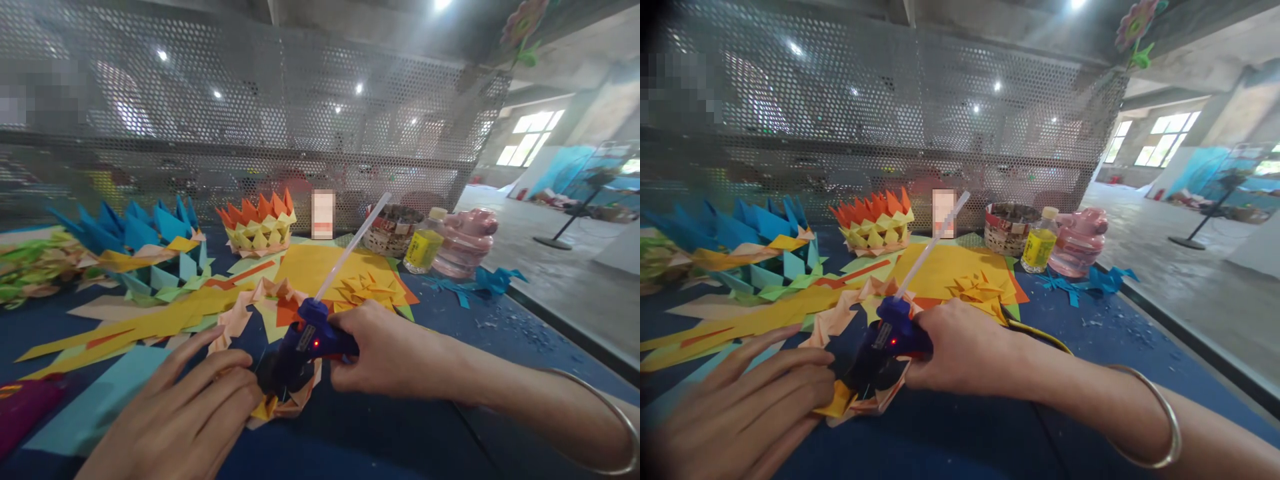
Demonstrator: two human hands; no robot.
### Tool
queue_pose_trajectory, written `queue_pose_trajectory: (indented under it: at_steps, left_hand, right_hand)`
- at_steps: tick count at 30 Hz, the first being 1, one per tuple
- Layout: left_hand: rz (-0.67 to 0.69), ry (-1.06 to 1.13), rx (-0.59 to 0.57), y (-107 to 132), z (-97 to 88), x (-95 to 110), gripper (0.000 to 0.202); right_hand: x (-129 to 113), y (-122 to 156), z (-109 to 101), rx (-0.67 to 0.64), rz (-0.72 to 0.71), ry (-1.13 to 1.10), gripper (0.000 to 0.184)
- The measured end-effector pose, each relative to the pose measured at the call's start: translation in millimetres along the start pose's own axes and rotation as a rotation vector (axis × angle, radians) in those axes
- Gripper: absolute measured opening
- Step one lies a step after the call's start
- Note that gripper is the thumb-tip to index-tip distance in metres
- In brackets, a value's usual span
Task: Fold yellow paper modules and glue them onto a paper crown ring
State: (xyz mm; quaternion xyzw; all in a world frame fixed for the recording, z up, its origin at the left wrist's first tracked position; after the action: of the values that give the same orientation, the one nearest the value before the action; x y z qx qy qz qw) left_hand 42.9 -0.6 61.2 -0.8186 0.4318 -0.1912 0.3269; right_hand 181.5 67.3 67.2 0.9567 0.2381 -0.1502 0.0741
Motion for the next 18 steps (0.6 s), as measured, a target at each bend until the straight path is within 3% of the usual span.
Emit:
queue_pose_trajectory:
  at_steps: [18]
  left_hand:
    - [-0.005, 0.008, 0.004, 0.1, 2.8, -1.5, 0.029]
  right_hand:
    - [1.3, -1.2, 0.8, 0.061, -0.019, -0.045, 0.017]
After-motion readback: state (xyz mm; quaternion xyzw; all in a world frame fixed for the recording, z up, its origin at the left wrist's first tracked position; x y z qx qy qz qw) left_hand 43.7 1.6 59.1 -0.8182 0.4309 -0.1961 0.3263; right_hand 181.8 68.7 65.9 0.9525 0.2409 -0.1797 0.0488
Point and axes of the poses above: each hand's wrist, its own y-axis away from the middle knuckle, its own z-axis out of the palm, x = y × z, the point moved 10 cm from there along -y, towards the middle knuckle, and after that the axes turned 2 degrees about y, right-handed, at the moved point
